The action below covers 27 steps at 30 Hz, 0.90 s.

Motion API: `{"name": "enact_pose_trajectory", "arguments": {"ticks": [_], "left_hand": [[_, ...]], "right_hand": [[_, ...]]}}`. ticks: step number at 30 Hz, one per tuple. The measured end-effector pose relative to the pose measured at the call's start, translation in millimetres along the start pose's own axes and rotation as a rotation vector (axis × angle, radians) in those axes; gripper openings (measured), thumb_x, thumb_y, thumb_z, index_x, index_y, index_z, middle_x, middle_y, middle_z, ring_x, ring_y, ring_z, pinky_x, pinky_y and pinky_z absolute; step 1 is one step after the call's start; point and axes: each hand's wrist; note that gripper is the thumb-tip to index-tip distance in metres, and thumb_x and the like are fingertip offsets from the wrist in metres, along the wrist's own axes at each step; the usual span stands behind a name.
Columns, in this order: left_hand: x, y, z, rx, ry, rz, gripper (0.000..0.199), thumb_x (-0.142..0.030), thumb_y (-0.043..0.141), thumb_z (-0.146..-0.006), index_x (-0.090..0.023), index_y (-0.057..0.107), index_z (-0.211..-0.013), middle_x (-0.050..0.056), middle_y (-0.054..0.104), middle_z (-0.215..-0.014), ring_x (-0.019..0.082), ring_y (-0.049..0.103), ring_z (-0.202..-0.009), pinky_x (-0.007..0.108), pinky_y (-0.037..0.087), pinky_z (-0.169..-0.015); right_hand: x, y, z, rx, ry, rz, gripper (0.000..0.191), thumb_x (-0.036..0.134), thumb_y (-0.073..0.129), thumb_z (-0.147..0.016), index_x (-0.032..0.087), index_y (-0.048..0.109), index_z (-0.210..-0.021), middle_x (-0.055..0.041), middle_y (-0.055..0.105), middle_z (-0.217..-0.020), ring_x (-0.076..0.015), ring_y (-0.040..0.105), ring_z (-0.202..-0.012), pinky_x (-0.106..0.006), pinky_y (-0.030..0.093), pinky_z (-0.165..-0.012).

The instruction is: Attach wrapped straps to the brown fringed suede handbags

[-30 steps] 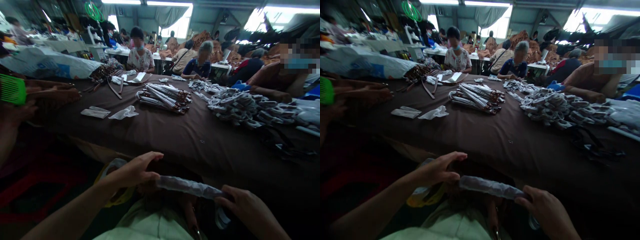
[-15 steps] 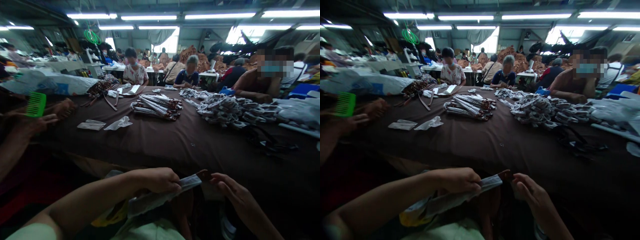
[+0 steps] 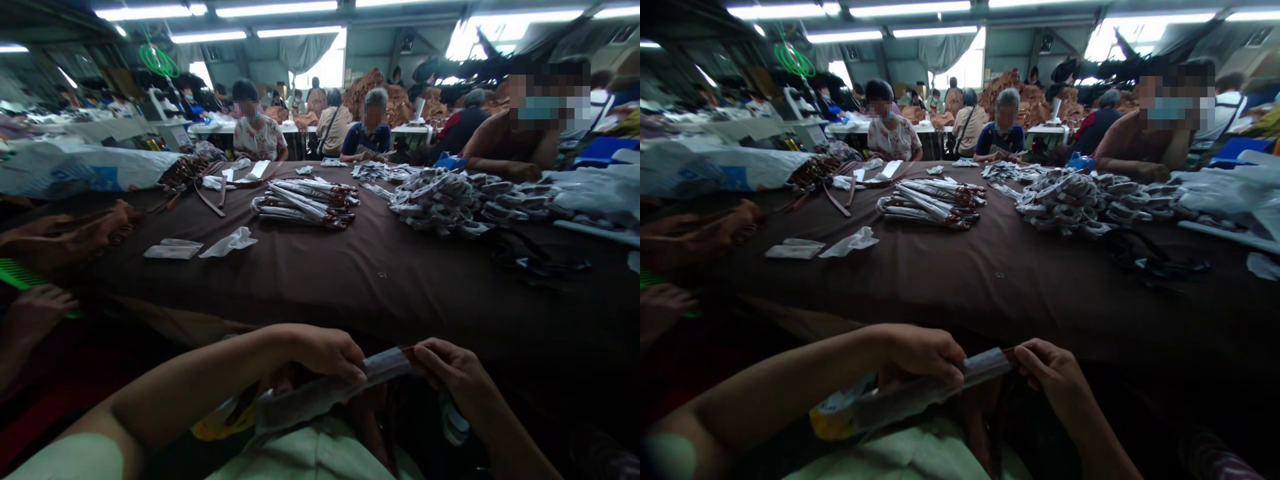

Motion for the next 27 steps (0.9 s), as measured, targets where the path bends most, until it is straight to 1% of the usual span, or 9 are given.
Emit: {"name": "enact_pose_trajectory", "arguments": {"ticks": [4,7,10,13,16,20,22,24,27], "left_hand": [[-14.1,12.3,-25.2,-0.137,0.167,0.058,0.027,-0.041,0.057,-0.085,-0.014,0.060,-0.086,-0.001,0.056,-0.075,0.009,0.051,-0.065,0.018,0.041,-0.060],[-21.5,26.3,-44.3,-0.182,0.091,0.261,0.030,-0.041,0.046,-0.091,-0.014,0.056,-0.083,-0.003,0.050,-0.062,0.007,0.046,-0.051,0.019,0.040,-0.054],[-16.7,34.3,-51.5,-0.204,0.024,0.348,0.025,-0.037,0.043,-0.093,-0.015,0.052,-0.082,-0.005,0.048,-0.057,0.006,0.043,-0.044,0.020,0.042,-0.051],[-2.4,36.0,-49.2,-0.211,-0.066,0.309,0.022,-0.031,0.043,-0.093,-0.016,0.050,-0.078,-0.005,0.048,-0.055,0.005,0.042,-0.041,0.019,0.042,-0.048],[11.6,35.8,-45.6,-0.196,-0.147,0.296,0.023,-0.029,0.042,-0.093,-0.015,0.051,-0.077,-0.005,0.048,-0.054,0.005,0.042,-0.040,0.018,0.040,-0.046],[20.5,35.5,-44.3,-0.215,-0.118,0.309,0.024,-0.031,0.041,-0.093,-0.015,0.053,-0.080,-0.005,0.047,-0.056,0.005,0.042,-0.041,0.017,0.038,-0.044],[21.6,35.4,-44.3,-0.226,-0.097,0.313,0.024,-0.031,0.040,-0.094,-0.015,0.053,-0.081,-0.005,0.046,-0.056,0.005,0.042,-0.041,0.016,0.038,-0.044],[21.8,35.4,-43.6,-0.228,-0.088,0.306,0.024,-0.031,0.040,-0.094,-0.015,0.052,-0.082,-0.005,0.046,-0.055,0.005,0.043,-0.042,0.016,0.038,-0.045],[19.9,34.6,-39.9,-0.222,-0.099,0.268,0.024,-0.032,0.039,-0.095,-0.016,0.051,-0.081,-0.006,0.046,-0.055,0.005,0.042,-0.042,0.017,0.039,-0.046]], "right_hand": [[13.9,11.8,12.4,0.013,0.026,-0.004,0.039,0.054,0.070,-0.073,0.016,0.068,-0.067,0.0013,0.054,-0.054,-0.0089,0.044,-0.045,-0.020,0.033,-0.040],[10.2,18.6,19.7,0.000,-0.014,-0.091,0.040,0.054,0.065,-0.078,0.016,0.066,-0.064,0.0002,0.055,-0.055,-0.0099,0.047,-0.046,-0.020,0.038,-0.041],[-14.4,21.6,28.5,-0.010,-0.088,-0.098,0.039,0.052,0.052,-0.088,0.017,0.069,-0.078,-0.0020,0.061,-0.061,-0.0136,0.055,-0.052,-0.023,0.046,-0.047],[-48.7,23.2,39.0,0.073,-0.255,0.182,0.026,0.037,0.056,-0.089,0.022,0.067,-0.106,-0.0015,0.065,-0.072,-0.0163,0.062,-0.064,-0.026,0.053,-0.061],[-72.7,24.4,49.1,0.230,-0.523,0.543,0.034,0.020,0.056,-0.086,0.030,0.063,-0.118,-0.0052,0.068,-0.099,-0.0200,0.063,-0.091,-0.031,0.053,-0.078],[-82.8,28.8,58.6,0.457,-0.756,0.899,0.052,0.016,0.058,-0.083,0.041,0.054,-0.129,-0.0026,0.048,-0.142,-0.0259,0.045,-0.125,-0.041,0.046,-0.096],[-86.0,30.9,58.4,0.528,-0.807,0.964,0.051,0.022,0.060,-0.086,0.043,0.050,-0.131,0.0010,0.040,-0.149,-0.0258,0.038,-0.132,-0.045,0.041,-0.103],[-90.5,30.4,53.3,0.569,-0.841,0.972,0.047,0.027,0.060,-0.087,0.042,0.051,-0.131,0.0016,0.040,-0.149,-0.0253,0.037,-0.133,-0.047,0.036,-0.107],[-92.2,23.9,39.1,0.497,-0.822,0.876,0.045,0.022,0.058,-0.088,0.036,0.053,-0.130,-0.0018,0.046,-0.145,-0.0245,0.038,-0.133,-0.044,0.038,-0.106]]}}
Point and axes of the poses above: each hand's wrist, its own z-axis away from the middle knuckle, its own y-axis out of the palm, x = y × z
